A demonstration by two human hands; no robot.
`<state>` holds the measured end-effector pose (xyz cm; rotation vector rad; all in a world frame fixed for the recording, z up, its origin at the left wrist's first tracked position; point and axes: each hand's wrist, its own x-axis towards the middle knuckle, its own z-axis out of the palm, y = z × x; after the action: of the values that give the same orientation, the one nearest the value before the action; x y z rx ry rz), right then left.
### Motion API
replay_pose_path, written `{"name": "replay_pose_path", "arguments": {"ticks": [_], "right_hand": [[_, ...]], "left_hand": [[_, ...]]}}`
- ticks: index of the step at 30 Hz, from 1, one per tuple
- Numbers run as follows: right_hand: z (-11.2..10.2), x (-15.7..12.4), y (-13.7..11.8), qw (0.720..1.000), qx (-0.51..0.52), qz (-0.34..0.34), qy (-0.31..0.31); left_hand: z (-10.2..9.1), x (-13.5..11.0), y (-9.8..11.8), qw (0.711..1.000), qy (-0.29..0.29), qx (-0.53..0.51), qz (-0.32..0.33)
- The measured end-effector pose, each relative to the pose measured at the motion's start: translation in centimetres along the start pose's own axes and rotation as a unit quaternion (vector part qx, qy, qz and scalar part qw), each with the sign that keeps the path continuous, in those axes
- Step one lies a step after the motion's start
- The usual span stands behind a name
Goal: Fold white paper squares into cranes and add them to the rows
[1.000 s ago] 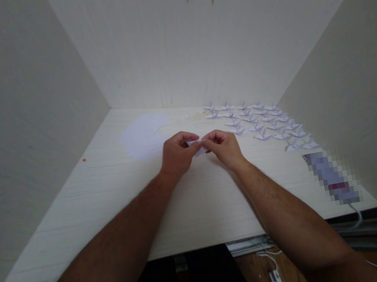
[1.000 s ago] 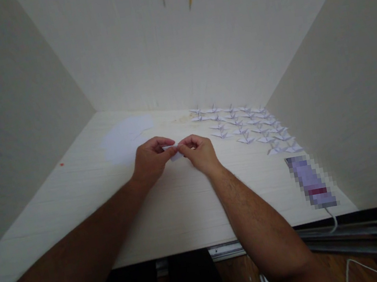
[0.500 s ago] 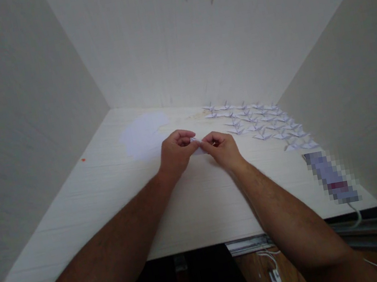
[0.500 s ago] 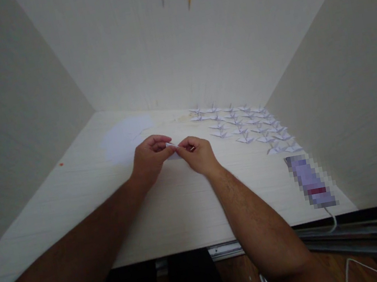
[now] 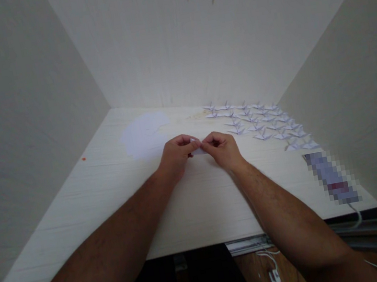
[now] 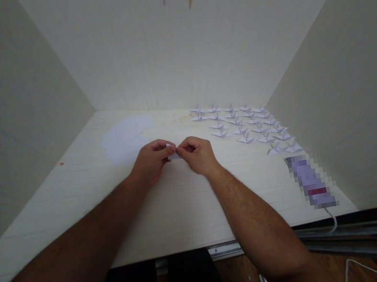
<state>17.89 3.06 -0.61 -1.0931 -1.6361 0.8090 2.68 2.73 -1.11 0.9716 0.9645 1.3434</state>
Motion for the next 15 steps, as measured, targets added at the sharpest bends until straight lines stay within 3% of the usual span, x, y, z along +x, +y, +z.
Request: {"name": "replay_pose_path", "arguments": {"ticks": [15], "right_hand": [[-0.13, 0.16, -0.25, 0.998, 0.047, 0.049, -0.021]], "left_hand": [[0.19, 0.00, -0.01, 0.999, 0.020, -0.029, -0.006]]}}
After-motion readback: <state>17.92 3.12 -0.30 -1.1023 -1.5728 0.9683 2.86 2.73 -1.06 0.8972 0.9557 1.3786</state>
